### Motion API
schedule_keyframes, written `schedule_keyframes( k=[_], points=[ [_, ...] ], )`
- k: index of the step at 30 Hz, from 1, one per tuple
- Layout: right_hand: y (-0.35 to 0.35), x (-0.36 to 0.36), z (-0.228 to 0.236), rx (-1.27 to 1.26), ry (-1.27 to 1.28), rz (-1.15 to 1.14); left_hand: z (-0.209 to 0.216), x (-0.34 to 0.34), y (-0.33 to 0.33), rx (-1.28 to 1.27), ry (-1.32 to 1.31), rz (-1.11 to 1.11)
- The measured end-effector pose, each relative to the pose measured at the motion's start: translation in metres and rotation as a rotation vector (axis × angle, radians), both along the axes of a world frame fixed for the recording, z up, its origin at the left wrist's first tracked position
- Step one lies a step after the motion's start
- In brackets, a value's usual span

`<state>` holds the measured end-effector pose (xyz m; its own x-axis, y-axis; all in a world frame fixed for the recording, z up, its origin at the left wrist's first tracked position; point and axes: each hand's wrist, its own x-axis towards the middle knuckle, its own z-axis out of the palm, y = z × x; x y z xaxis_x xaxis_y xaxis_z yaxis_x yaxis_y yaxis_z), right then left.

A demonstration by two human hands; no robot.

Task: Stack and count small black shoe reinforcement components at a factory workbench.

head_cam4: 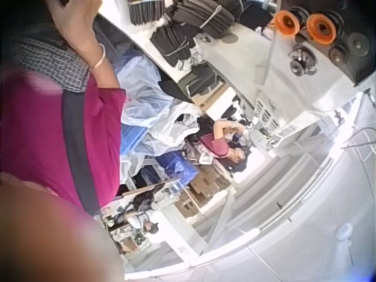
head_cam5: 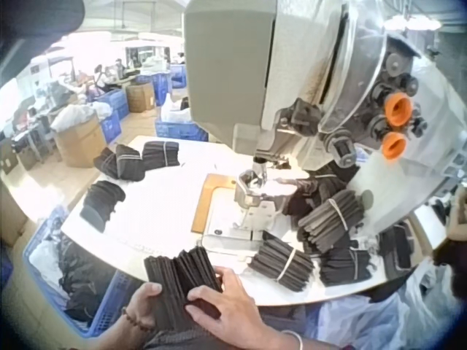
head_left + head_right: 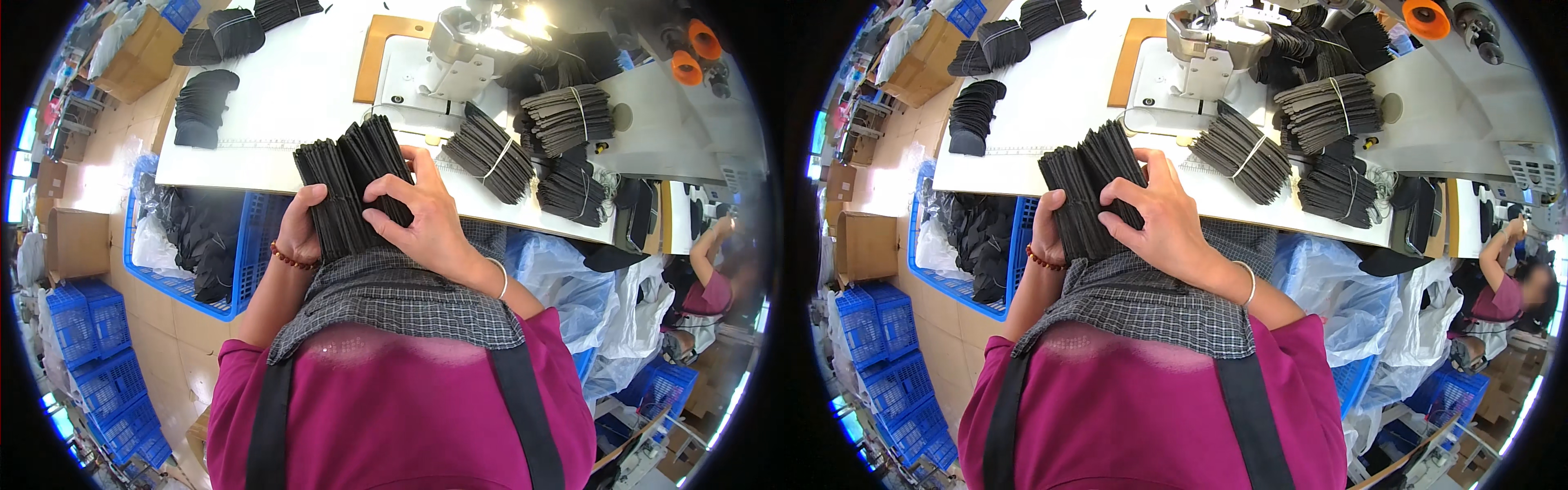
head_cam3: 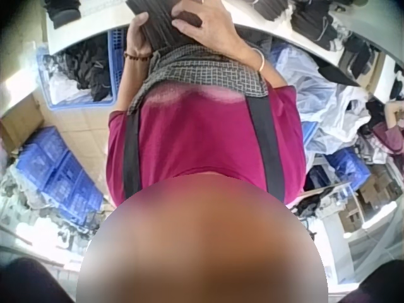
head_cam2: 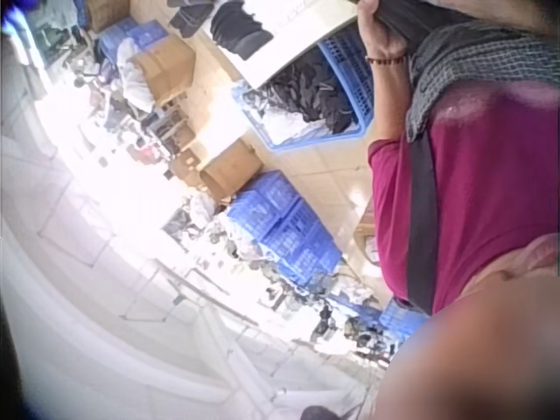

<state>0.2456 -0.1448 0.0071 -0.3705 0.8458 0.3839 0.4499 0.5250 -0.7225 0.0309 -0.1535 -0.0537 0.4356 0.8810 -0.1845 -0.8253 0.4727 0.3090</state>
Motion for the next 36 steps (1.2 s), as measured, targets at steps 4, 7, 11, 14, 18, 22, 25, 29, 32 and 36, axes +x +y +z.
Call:
schedule_keyframes(
  k=[4,7,11,14,18,22,25,29,32,36],
  points=[
    [0.000,0.001,0.003,-0.028,-0.005,0.008,-0.001,0.001,0.000,0.004,0.027,0.017],
    [0.000,0.001,0.005,-0.072,0.006,0.003,0.001,0.002,0.001,0.004,0.035,0.019],
    [0.001,0.001,0.005,-0.065,-0.001,0.003,0.002,0.003,0.003,-0.002,0.050,0.024],
    [0.002,0.001,0.006,-0.083,-0.005,0.003,0.001,0.002,0.004,0.012,0.036,0.018],
    [0.001,0.001,0.005,-0.070,-0.006,0.003,0.002,0.002,0.003,0.012,0.044,0.021],
    [0.001,0.001,0.005,-0.075,-0.012,0.003,0.001,0.002,0.003,0.001,0.045,0.021],
    [0.002,0.001,0.003,-0.023,-0.031,0.009,0.002,0.002,0.002,-0.002,0.043,0.020],
    [0.001,0.001,0.004,-0.027,-0.028,0.012,-0.011,-0.002,0.003,0.056,0.053,0.001],
    [0.003,0.003,0.005,-0.043,-0.042,0.012,0.001,0.001,0.003,-0.002,0.049,0.020],
    [0.003,0.007,0.008,-0.088,-0.050,0.063,0.005,0.001,0.001,0.010,0.037,0.001]
  ],
)
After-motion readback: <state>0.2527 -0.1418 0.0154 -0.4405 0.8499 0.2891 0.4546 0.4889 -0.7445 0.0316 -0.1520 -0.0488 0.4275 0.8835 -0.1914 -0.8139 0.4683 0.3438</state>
